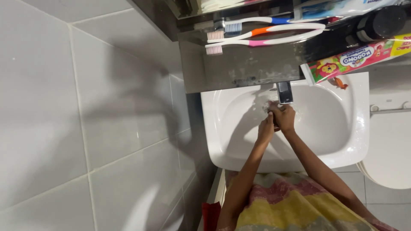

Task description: Hand-washing clothes in a bucket within a bathroom environment.

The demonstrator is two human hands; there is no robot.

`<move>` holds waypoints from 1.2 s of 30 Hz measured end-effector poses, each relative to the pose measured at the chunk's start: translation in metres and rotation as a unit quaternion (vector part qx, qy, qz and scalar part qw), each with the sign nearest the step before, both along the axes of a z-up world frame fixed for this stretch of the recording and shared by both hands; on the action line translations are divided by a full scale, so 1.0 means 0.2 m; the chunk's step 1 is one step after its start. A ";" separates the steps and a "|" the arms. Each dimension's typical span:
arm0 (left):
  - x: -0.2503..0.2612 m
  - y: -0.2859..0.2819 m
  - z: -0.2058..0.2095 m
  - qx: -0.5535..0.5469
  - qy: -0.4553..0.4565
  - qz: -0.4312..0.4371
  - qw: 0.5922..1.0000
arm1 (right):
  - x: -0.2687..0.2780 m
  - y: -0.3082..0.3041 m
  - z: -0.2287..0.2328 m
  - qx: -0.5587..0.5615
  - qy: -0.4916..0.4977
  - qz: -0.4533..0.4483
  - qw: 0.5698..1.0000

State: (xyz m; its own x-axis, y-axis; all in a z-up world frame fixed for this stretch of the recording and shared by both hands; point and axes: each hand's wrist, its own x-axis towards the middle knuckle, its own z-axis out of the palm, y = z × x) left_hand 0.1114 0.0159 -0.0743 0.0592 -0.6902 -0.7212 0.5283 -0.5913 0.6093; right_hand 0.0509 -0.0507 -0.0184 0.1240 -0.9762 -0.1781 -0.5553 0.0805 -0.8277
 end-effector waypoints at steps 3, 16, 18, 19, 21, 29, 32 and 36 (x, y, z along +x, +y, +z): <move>0.06 0.01 -0.03 0.007 -0.084 -0.037 0.996 | 0.04 -0.07 0.00 0.137 -0.115 -0.098 0.979; 0.19 0.04 -0.08 -0.081 -0.100 -0.028 0.991 | -0.06 -0.10 0.04 0.352 -0.302 -0.197 0.864; 0.26 0.02 -0.03 -0.106 -0.169 -0.010 0.980 | -0.16 -0.10 -0.14 0.329 -0.330 -0.157 0.871; 0.29 0.00 0.02 -0.108 -0.169 -0.013 0.980 | -0.19 -0.10 -0.20 0.327 -0.331 -0.159 0.871; 0.34 -0.04 0.13 -0.127 -0.208 0.004 0.970 | -0.24 -0.12 -0.32 0.311 -0.371 -0.134 0.865; 0.47 -0.10 0.57 -0.187 -0.189 0.008 0.964 | -0.05 -0.10 0.30 0.399 -0.414 -0.131 0.808; 0.50 -0.09 0.61 -0.190 -0.193 0.006 0.963 | -0.05 -0.10 0.28 0.420 -0.434 -0.155 0.782; 0.52 -0.08 0.62 -0.180 -0.209 -0.002 0.961 | -0.18 -0.11 -0.08 0.406 -0.459 -0.125 0.780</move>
